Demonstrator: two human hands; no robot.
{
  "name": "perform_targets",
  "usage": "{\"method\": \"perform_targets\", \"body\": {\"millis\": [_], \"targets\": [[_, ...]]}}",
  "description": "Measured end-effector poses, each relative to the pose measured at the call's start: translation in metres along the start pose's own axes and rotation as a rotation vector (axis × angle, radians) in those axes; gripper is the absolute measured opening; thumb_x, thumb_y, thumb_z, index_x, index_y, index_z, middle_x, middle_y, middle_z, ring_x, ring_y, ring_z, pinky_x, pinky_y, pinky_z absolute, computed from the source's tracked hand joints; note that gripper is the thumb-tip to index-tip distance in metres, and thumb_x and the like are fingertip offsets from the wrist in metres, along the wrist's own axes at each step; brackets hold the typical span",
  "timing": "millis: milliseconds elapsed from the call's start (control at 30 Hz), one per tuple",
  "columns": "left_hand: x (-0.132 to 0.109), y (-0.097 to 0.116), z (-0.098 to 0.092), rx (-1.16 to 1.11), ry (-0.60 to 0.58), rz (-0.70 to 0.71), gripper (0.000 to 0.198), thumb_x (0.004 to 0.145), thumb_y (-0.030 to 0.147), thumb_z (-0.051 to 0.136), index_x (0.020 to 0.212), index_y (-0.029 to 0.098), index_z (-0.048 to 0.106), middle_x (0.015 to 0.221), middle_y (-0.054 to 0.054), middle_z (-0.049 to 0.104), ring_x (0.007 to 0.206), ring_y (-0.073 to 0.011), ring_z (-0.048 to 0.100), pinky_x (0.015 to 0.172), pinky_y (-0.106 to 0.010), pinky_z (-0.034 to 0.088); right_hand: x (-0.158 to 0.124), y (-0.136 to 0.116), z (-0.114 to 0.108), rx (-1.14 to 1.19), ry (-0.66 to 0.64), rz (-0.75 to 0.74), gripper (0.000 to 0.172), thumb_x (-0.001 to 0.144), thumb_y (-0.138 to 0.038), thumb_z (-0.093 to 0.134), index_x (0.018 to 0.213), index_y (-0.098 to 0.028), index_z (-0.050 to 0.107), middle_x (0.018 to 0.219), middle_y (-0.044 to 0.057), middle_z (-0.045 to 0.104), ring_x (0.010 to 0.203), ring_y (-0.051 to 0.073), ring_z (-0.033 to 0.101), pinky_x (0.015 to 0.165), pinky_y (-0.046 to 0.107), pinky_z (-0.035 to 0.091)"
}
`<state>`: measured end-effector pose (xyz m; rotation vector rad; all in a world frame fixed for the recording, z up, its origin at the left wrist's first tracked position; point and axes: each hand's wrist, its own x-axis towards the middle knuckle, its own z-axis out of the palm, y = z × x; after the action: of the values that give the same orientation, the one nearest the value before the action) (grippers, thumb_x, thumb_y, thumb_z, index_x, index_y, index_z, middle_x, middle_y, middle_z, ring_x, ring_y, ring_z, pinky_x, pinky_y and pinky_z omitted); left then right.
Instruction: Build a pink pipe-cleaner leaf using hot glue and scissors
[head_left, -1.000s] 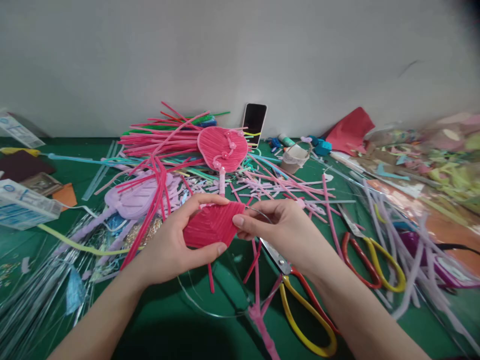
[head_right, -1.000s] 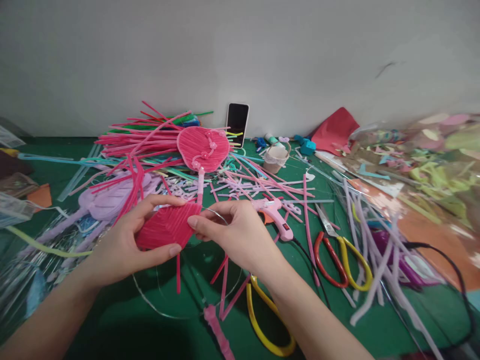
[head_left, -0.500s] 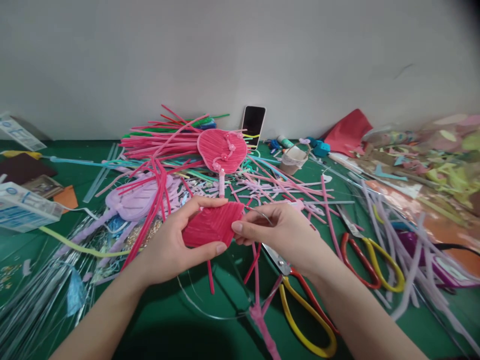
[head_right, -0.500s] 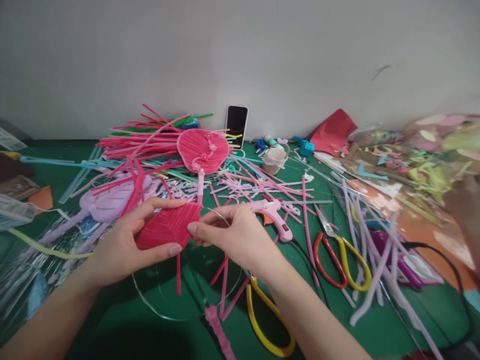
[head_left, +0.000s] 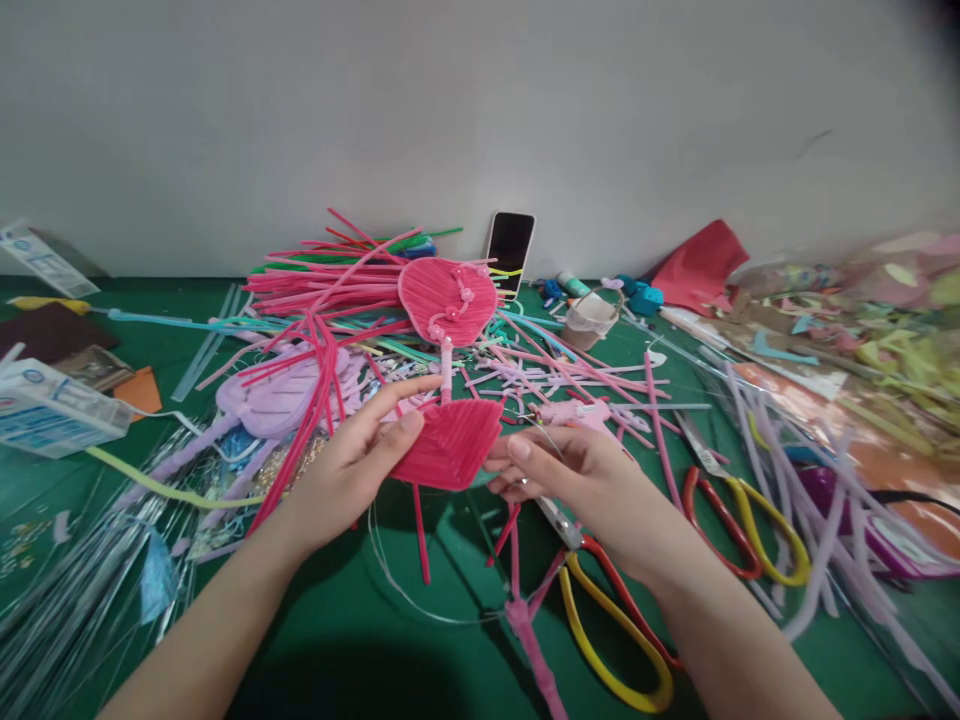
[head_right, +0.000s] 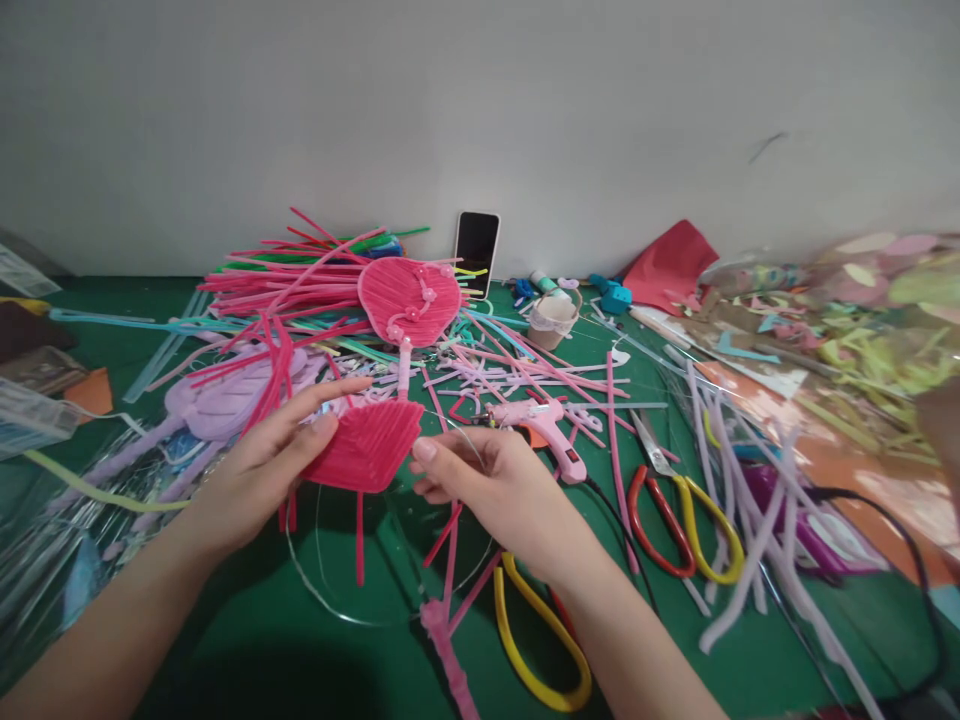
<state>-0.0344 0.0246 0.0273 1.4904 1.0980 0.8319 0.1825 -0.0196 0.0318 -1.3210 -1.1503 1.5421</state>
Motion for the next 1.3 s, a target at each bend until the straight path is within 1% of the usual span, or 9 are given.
{"method": "perform_targets", "body": {"millis": [133, 233, 367, 500, 633, 833, 1000, 1133, 1300], "targets": [[0.005, -0.001, 0.001, -0.064, 0.009, -0.059, 0.042, 0.093, 0.054, 0.051, 0.120, 0.026, 0.068, 0.110, -0.005, 0.073, 0.100, -0.0255, 0.068, 0.078, -0.030, 0.053, -0.019, 0.020, 0.004, 0.167, -0.009, 0.137, 0.049, 0.072, -0.054, 0.077, 0.103, -0.017, 0.067, 0.085, 0.006, 0.076, 0.070, 0.014, 0.070, 0.062, 0.024, 0.056], [0.005, -0.001, -0.001, -0.072, -0.094, -0.086, 0.047, 0.085, 0.052, 0.064, 0.124, 0.024, 0.063, 0.105, -0.006, 0.074, 0.094, -0.0257, 0.070, 0.075, -0.031, 0.055, -0.026, 0.034, 0.009, 0.274, -0.039, 0.186, 0.045, 0.072, -0.048, 0.081, 0.102, -0.017, 0.067, 0.082, 0.005, 0.076, 0.068, 0.012, 0.069, 0.061, 0.021, 0.054], [0.003, -0.001, -0.003, 0.149, -0.191, -0.012, 0.060, 0.070, 0.043, 0.082, 0.124, 0.028, 0.059, 0.126, -0.005, 0.066, 0.112, -0.0276, 0.064, 0.092, -0.035, 0.052, -0.025, 0.043, 0.014, 0.350, -0.050, 0.214, 0.041, 0.071, -0.043, 0.083, 0.097, -0.015, 0.070, 0.082, 0.006, 0.077, 0.068, 0.011, 0.069, 0.061, 0.019, 0.053], [0.001, 0.000, -0.008, 0.372, -0.209, 0.006, 0.066, 0.071, 0.047, 0.079, 0.131, 0.028, 0.056, 0.140, -0.006, 0.057, 0.126, -0.0319, 0.054, 0.104, -0.042, 0.046, -0.024, 0.045, 0.015, 0.357, -0.066, 0.218, 0.038, 0.070, -0.043, 0.084, 0.094, -0.015, 0.072, 0.081, 0.007, 0.077, 0.068, 0.011, 0.070, 0.062, 0.019, 0.053], [0.000, 0.001, -0.012, 0.410, -0.276, -0.019, 0.070, 0.071, 0.046, 0.078, 0.135, 0.028, 0.055, 0.133, -0.007, 0.063, 0.116, -0.0327, 0.062, 0.096, -0.042, 0.052, -0.025, 0.046, 0.015, 0.381, -0.086, 0.235, 0.037, 0.070, -0.043, 0.084, 0.093, -0.016, 0.073, 0.081, 0.006, 0.076, 0.067, 0.011, 0.069, 0.062, 0.020, 0.053], [0.002, -0.001, -0.012, 0.391, -0.223, 0.012, 0.070, 0.066, 0.044, 0.082, 0.131, 0.027, 0.061, 0.129, -0.007, 0.066, 0.115, -0.0337, 0.063, 0.097, -0.042, 0.052, -0.026, 0.047, 0.017, 0.366, -0.078, 0.234, 0.036, 0.069, -0.042, 0.084, 0.092, -0.017, 0.073, 0.080, 0.005, 0.076, 0.066, 0.011, 0.069, 0.062, 0.020, 0.053], [0.004, 0.003, -0.012, 0.281, -0.309, 0.015, 0.061, 0.069, 0.034, 0.081, 0.127, 0.028, 0.064, 0.124, -0.003, 0.069, 0.112, -0.0297, 0.065, 0.095, -0.037, 0.053, -0.027, 0.048, 0.018, 0.339, -0.084, 0.228, 0.037, 0.067, -0.040, 0.086, 0.092, -0.016, 0.073, 0.082, 0.005, 0.076, 0.068, 0.010, 0.068, 0.065, 0.020, 0.054], [0.004, 0.003, -0.010, 0.171, -0.251, -0.040, 0.068, 0.065, 0.032, 0.085, 0.129, 0.027, 0.060, 0.128, -0.003, 0.067, 0.114, -0.0287, 0.064, 0.094, -0.035, 0.052, -0.029, 0.050, 0.020, 0.338, -0.079, 0.245, 0.040, 0.061, -0.036, 0.090, 0.092, -0.017, 0.074, 0.083, 0.005, 0.075, 0.071, 0.012, 0.070, 0.067, 0.021, 0.054], [0.006, -0.001, -0.011, -0.080, -0.219, -0.130, 0.069, 0.079, 0.046, 0.074, 0.140, 0.030, 0.048, 0.095, -0.001, 0.076, 0.084, -0.0223, 0.072, 0.072, -0.029, 0.056, -0.031, 0.055, 0.024, 0.414, -0.076, 0.239, 0.034, 0.064, -0.036, 0.088, 0.089, -0.016, 0.075, 0.080, 0.006, 0.076, 0.068, 0.014, 0.071, 0.070, 0.024, 0.055]]}}
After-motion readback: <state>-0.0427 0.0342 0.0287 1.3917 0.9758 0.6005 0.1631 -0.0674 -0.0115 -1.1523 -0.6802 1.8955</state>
